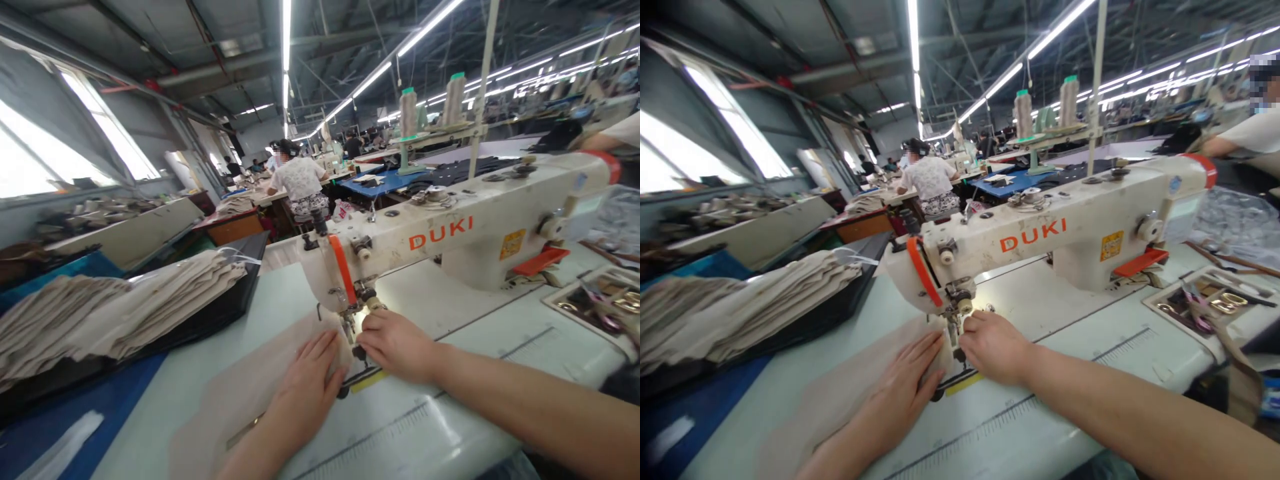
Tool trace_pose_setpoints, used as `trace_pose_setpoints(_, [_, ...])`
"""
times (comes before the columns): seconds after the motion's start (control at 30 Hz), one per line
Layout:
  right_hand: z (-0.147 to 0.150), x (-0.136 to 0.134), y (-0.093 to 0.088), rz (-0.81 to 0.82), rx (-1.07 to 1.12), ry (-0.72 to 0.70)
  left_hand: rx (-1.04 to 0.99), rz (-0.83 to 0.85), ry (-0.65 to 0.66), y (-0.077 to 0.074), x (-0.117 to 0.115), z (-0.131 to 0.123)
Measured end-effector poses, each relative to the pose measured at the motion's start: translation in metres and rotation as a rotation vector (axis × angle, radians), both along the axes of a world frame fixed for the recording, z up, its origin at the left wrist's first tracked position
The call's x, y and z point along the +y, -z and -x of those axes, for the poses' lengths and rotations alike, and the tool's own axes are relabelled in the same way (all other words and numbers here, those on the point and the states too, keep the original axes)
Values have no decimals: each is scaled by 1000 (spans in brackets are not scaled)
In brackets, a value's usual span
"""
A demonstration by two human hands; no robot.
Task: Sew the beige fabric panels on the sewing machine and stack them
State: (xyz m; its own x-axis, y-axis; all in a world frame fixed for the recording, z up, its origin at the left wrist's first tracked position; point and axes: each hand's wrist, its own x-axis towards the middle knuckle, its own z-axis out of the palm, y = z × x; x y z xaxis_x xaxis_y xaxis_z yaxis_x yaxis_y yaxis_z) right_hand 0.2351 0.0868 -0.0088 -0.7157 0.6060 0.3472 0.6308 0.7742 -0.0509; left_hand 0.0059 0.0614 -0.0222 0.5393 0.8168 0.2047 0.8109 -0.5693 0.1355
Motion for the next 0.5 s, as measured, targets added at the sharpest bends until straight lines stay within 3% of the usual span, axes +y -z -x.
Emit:
trace_pose_setpoints(0.1, [-1, -2, 3, -1, 68, -37, 58, 13, 14, -4, -30, 12])
trace_pose_setpoints(0.17, [-2, -3, 6, 3, 102, -70, 60, -91, -2, -9, -49, 18])
trace_pose_setpoints(0.27, [-5, -5, 8, 9, 136, -113, 6, -361, -151, -16, -74, 35])
trace_pose_setpoints(0.33, [-7, -8, 8, 9, 160, -134, 5, -424, -262, -15, -93, 54])
trace_pose_setpoints(0.4, [-7, -10, 7, 14, 191, -154, 80, -333, -258, -6, -114, 77])
trace_pose_setpoints(0.5, [-6, -13, 6, 55, 223, -182, 229, -138, -113, 15, -150, 114])
